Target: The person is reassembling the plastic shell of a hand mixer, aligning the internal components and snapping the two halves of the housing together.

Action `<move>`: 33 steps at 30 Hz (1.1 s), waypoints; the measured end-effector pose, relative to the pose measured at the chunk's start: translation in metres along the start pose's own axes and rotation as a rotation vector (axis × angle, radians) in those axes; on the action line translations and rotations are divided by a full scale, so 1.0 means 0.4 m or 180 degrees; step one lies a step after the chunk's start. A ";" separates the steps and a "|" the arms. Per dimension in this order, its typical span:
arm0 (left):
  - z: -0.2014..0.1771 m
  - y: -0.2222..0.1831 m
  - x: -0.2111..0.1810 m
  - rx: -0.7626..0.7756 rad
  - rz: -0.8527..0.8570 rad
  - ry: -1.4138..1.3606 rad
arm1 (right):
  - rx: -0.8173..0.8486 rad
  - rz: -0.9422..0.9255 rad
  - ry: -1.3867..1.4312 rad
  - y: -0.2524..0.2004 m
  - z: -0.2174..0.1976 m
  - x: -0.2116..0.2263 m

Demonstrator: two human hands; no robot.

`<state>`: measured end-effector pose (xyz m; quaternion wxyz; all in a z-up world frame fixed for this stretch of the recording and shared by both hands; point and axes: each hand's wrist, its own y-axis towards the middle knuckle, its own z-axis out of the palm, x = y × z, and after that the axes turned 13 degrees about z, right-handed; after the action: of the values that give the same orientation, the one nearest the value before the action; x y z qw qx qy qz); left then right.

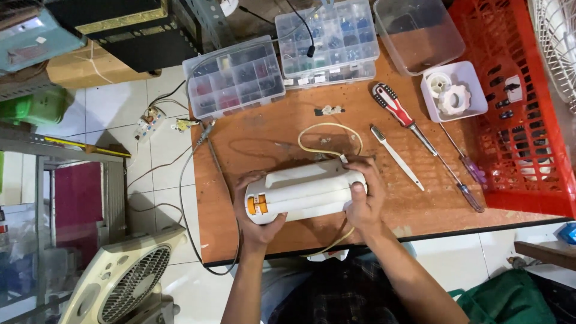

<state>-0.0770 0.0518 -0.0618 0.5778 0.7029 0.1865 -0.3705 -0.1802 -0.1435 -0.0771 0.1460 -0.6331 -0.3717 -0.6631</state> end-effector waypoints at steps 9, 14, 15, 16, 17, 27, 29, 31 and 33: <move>0.009 -0.070 0.056 -0.0474 -0.0019 -0.0931 | -0.0209 -0.0152 0.0169 -0.004 0.012 -0.013; 0.011 -0.065 0.051 -0.0533 0.0036 -0.0684 | -0.0233 -0.0049 0.0073 -0.012 0.009 -0.013; 0.013 -0.060 0.045 -0.0544 0.0075 -0.0652 | -0.0228 -0.0031 0.0034 -0.014 0.008 -0.020; 0.012 -0.062 0.046 -0.0550 0.0079 -0.0648 | -0.0222 -0.0035 0.0036 -0.013 0.008 -0.013; 0.011 -0.064 0.046 -0.0575 0.0092 -0.0657 | -0.0184 -0.0027 -0.0011 -0.012 0.009 -0.006; -0.003 -0.075 0.059 -0.0559 0.0088 -0.0533 | 0.1283 -0.1051 -0.2169 0.046 0.006 0.196; -0.001 -0.062 0.042 -0.0566 0.0064 -0.0579 | 0.1536 -0.0898 -0.1990 0.066 0.008 0.218; -0.001 -0.043 0.036 -0.0577 0.0080 -0.0649 | 0.1763 -0.0780 -0.1824 0.087 0.011 0.233; -0.008 -0.038 0.027 -0.0345 0.0184 -0.0635 | 0.1695 -0.0641 -0.1713 0.094 0.014 0.244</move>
<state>-0.0792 0.0571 -0.0797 0.6411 0.6353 0.1275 -0.4111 -0.1663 -0.1385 0.0265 0.1367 -0.6847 -0.6160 -0.3647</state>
